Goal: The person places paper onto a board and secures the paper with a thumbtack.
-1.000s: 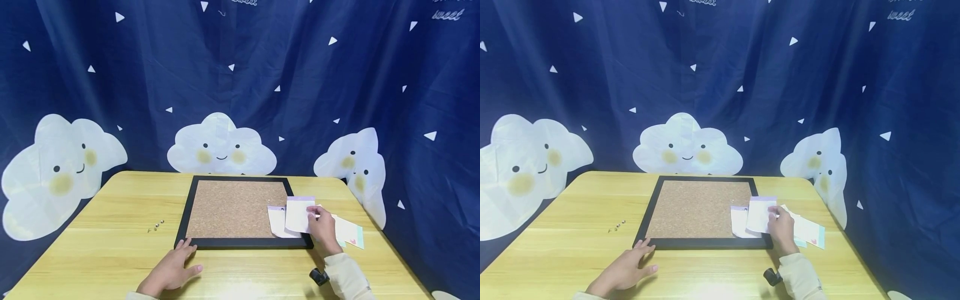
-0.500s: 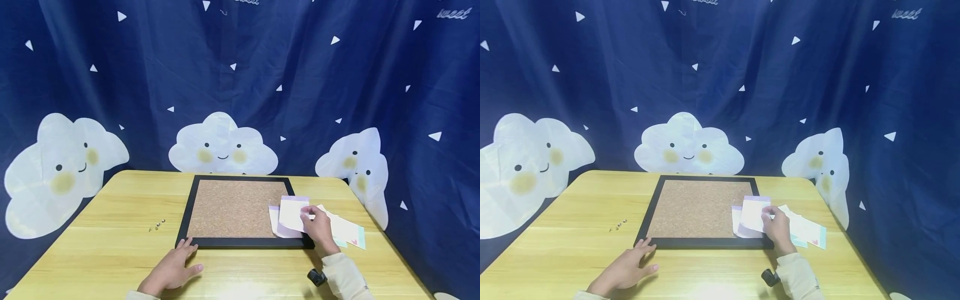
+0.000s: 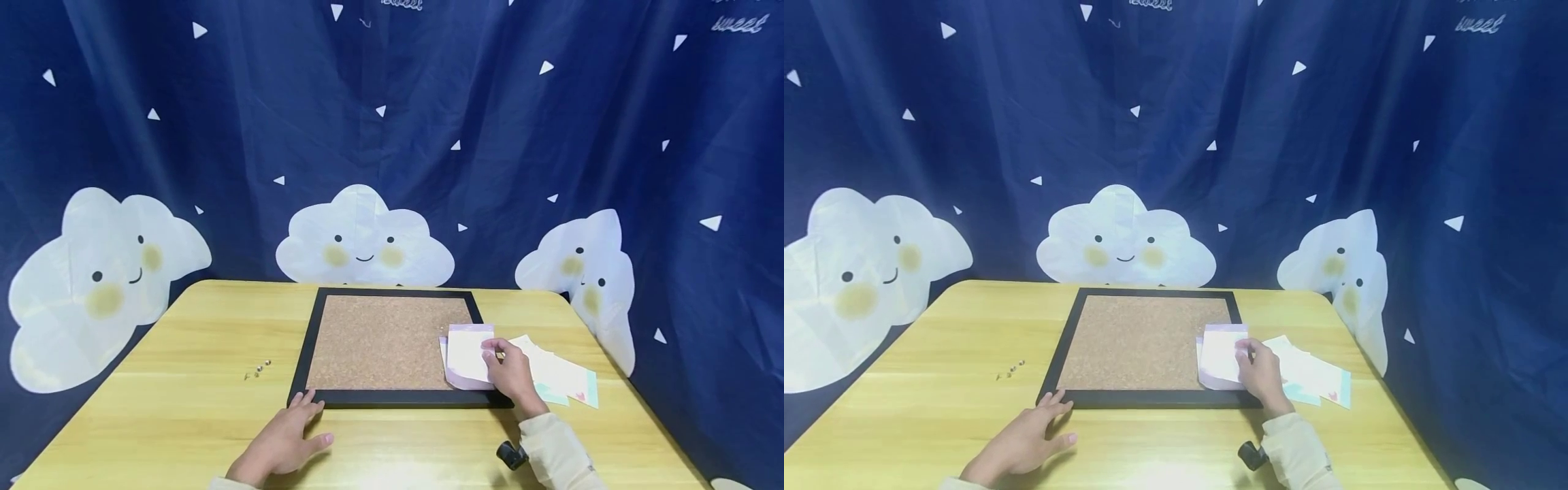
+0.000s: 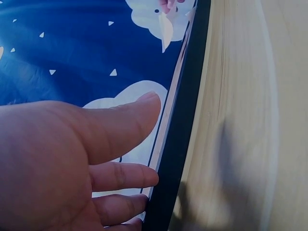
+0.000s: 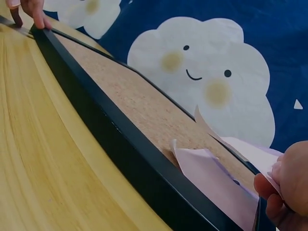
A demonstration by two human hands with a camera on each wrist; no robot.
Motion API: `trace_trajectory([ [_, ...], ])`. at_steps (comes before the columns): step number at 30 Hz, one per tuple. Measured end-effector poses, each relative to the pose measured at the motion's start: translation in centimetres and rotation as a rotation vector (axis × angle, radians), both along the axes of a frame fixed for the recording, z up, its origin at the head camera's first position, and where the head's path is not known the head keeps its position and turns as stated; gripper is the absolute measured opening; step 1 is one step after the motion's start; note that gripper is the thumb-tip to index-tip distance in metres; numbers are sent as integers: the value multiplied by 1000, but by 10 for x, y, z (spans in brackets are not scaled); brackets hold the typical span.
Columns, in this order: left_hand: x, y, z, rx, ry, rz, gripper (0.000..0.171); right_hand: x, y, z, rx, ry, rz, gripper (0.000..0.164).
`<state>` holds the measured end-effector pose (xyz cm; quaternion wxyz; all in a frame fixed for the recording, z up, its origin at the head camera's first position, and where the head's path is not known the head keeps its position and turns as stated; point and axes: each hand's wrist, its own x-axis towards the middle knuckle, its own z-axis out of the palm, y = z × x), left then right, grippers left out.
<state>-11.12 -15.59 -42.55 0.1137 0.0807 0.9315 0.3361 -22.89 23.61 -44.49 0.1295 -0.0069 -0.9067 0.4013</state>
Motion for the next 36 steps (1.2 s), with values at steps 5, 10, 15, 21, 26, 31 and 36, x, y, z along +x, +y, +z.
trace_trajectory([
  [5,2,-1,-1,-6,2,0,63,-1,-4,-2,13,20,22,15],
  [10,2,-1,0,-14,0,5,62,-2,-9,-1,12,29,53,17],
  [15,2,-1,0,-6,5,-1,62,-3,-12,-3,12,57,40,13],
  [21,2,0,-1,-6,16,-3,61,-4,-14,-5,15,81,48,7],
  [26,2,-1,-1,-6,19,-4,61,-3,-16,-5,18,70,55,7],
  [31,2,0,-1,-3,23,-8,61,-3,-18,-4,-1,48,83,10],
  [36,3,-1,-1,-10,32,-3,62,-4,-20,-5,-5,36,108,14],
])
